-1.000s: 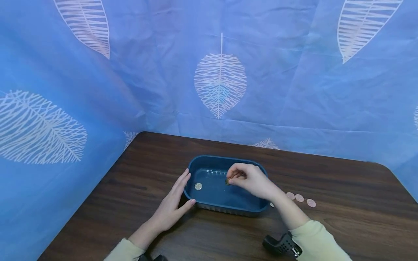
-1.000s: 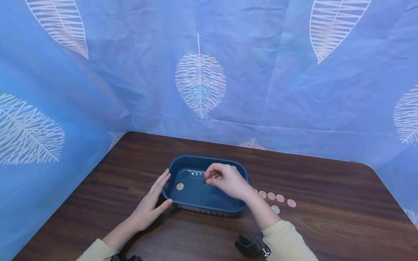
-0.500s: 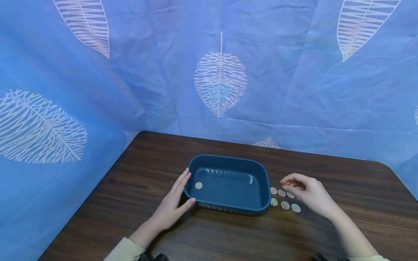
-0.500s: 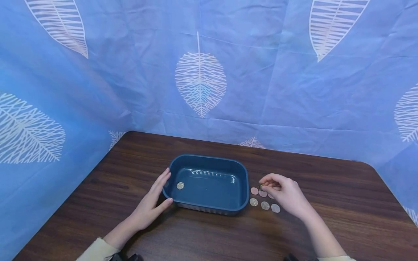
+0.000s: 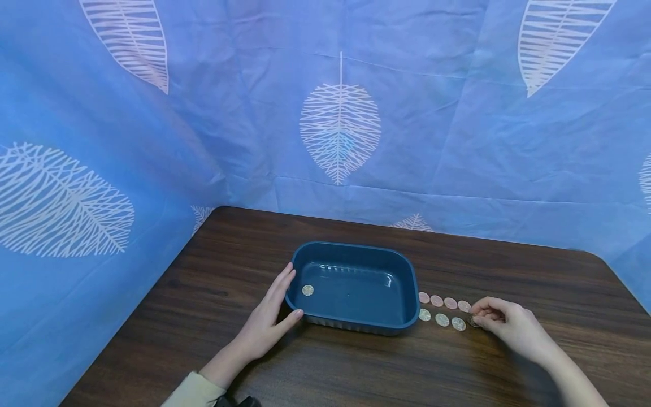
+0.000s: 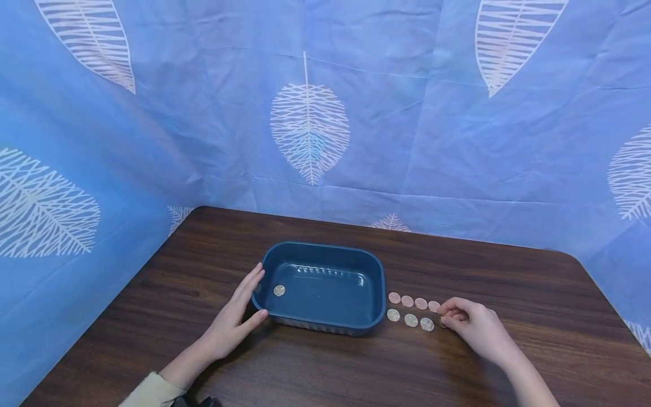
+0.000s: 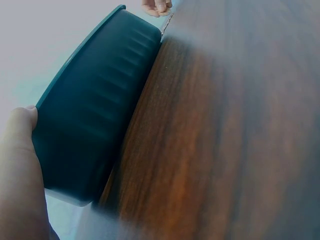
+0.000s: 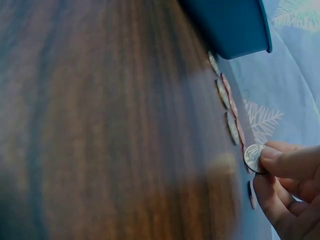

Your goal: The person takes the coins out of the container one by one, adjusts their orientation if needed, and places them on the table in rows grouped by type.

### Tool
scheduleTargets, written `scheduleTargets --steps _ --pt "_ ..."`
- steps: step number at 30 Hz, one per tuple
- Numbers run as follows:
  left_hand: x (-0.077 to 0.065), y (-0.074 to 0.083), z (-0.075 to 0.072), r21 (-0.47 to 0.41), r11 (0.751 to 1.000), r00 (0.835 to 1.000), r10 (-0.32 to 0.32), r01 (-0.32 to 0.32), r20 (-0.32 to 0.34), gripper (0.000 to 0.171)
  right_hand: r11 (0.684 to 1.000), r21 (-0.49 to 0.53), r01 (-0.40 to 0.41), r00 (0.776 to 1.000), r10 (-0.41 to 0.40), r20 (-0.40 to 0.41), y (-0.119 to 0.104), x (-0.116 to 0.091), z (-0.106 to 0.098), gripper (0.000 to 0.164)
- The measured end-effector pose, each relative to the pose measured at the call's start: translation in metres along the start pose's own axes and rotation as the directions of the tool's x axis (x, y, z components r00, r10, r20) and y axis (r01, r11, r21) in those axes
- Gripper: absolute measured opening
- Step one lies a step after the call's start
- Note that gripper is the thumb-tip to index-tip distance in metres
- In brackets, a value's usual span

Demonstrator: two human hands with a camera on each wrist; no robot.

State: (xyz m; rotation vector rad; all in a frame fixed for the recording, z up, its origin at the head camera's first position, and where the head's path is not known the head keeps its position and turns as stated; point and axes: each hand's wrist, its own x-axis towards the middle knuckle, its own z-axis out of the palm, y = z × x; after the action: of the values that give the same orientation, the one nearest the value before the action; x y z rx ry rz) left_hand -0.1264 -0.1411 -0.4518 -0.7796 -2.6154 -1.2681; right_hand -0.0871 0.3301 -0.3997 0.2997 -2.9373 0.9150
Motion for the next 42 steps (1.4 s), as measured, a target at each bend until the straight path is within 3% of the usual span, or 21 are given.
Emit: scheduleTargets --steps 9,18,22,28,31,37,42 --pt "0.0 0.0 0.001 0.004 1.0 1.0 -0.018 0.018 0.001 0.073 0.996 -0.084 0.013 0.999 -0.017 -0.037 0.007 -0.002 0.006 0.014" --pt "0.002 0.003 -0.001 -0.01 1.0 1.0 -0.017 0.017 0.011 0.074 0.982 -0.174 0.077 0.991 -0.095 -0.097 0.008 0.001 0.007 0.021" --pt "0.001 0.003 -0.001 -0.012 1.0 1.0 -0.013 0.013 0.008 0.073 0.979 -0.179 0.102 0.988 -0.12 -0.096 0.007 0.001 0.007 0.022" --pt "0.0 0.001 -0.001 -0.007 1.0 1.0 -0.013 0.013 0.01 0.073 0.99 -0.138 0.041 0.997 -0.048 -0.055 0.004 -0.001 0.009 0.019" --pt "0.0 0.0 -0.001 -0.006 1.0 1.0 -0.016 0.016 0.012 0.073 0.985 -0.153 0.076 0.992 -0.091 -0.089 0.001 0.0 0.01 0.022" --pt "0.0 -0.001 -0.001 -0.012 1.0 1.0 -0.011 0.011 0.01 0.073 0.971 -0.143 0.194 0.954 -0.22 -0.204 -0.025 0.013 0.013 0.025" --pt "0.0 -0.001 -0.001 -0.016 1.0 1.0 -0.005 0.005 0.002 0.073 0.958 -0.088 0.272 0.935 -0.285 -0.209 -0.065 0.036 0.024 0.022"
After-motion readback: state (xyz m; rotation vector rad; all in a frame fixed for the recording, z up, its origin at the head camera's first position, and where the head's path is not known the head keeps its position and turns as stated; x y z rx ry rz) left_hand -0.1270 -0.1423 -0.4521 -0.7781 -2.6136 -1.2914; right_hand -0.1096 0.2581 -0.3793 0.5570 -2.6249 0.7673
